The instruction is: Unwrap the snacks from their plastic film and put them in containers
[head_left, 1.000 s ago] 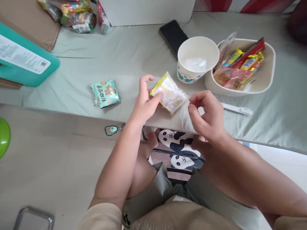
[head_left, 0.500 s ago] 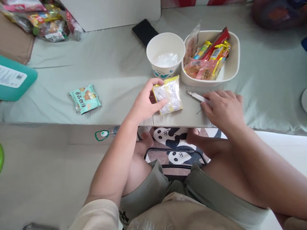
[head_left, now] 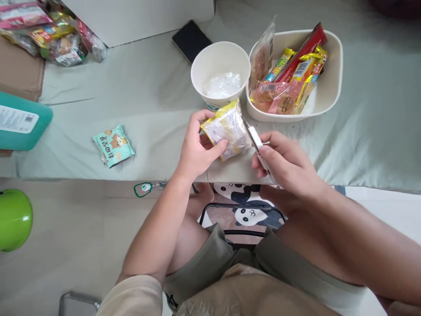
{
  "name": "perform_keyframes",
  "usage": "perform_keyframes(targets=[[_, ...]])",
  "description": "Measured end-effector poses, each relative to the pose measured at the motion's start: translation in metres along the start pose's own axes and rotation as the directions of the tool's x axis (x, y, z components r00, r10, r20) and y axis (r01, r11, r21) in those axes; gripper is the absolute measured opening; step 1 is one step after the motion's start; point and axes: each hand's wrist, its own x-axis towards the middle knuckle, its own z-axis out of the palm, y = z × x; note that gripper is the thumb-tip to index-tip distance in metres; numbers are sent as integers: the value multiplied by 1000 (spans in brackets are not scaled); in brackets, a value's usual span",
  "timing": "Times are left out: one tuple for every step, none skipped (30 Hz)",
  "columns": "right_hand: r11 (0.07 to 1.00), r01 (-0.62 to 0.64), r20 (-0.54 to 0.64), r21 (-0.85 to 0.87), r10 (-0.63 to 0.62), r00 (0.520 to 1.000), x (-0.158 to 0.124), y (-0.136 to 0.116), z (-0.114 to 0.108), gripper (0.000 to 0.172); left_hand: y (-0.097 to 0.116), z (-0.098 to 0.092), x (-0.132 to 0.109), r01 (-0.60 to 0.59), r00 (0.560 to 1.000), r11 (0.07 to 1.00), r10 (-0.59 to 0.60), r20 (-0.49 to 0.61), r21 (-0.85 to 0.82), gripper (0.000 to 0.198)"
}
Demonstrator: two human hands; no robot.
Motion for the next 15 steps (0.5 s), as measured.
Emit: perform_keyframes(targets=[[997, -32, 38, 65, 30, 999, 1, -1, 1, 20, 1, 1, 0, 6, 1000, 1000, -6, 6, -4, 59], [992, -61, 67, 111, 54, 996, 3, -1, 1, 24, 3, 2, 1, 16, 1000, 1000, -16, 9, -6, 58], [986, -83, 85, 142, 71, 994, 4, -1, 2, 28, 6, 3, 1, 30, 1000, 1000, -30, 9, -4, 56], [982, -98, 94, 163, 84, 992, 4, -1, 3, 31, 9, 5, 1, 48, 999, 999, -48, 5, 5, 54], [978, -109, 97, 176, 93, 991, 5, -2, 4, 34, 13, 6, 1, 69, 998, 997, -69, 1, 21, 52], [977, -116, 100, 180, 100, 990, 5, -2, 5, 36, 16, 7, 0, 92, 996, 995, -92, -3, 41, 51], [977, -121, 99, 177, 104, 990, 6, -2, 6, 38, 19, 8, 0, 111, 994, 992, -111, -4, 62, 50], [978, -124, 94, 168, 110, 989, 6, -2, 7, 39, 22, 8, -1, 124, 992, 989, -124, -6, 79, 50], [979, -127, 86, 158, 115, 990, 6, -2, 9, 39, 23, 8, -1, 132, 991, 987, -132, -6, 90, 50], [980, -131, 78, 148, 121, 990, 6, -2, 10, 38, 25, 8, -2, 136, 991, 986, -135, -8, 97, 49], [981, -136, 70, 140, 128, 989, 6, -3, 11, 36, 25, 7, -3, 136, 991, 986, -136, -11, 100, 49], [981, -146, 65, 131, 139, 988, 6, -3, 13, 34, 26, 5, -3, 138, 990, 985, -137, -15, 102, 49], [980, -159, 63, 117, 152, 986, 5, -4, 13, 32, 26, 3, -4, 141, 990, 985, -139, -21, 101, 49], [980, -174, 66, 96, 168, 984, 5, -5, 14, 29, 25, 1, -5, 143, 990, 985, -141, -30, 99, 48], [979, -190, 76, 69, 185, 980, 5, -6, 14, 27, 24, -3, -5, 144, 989, 985, -140, -42, 98, 49]])
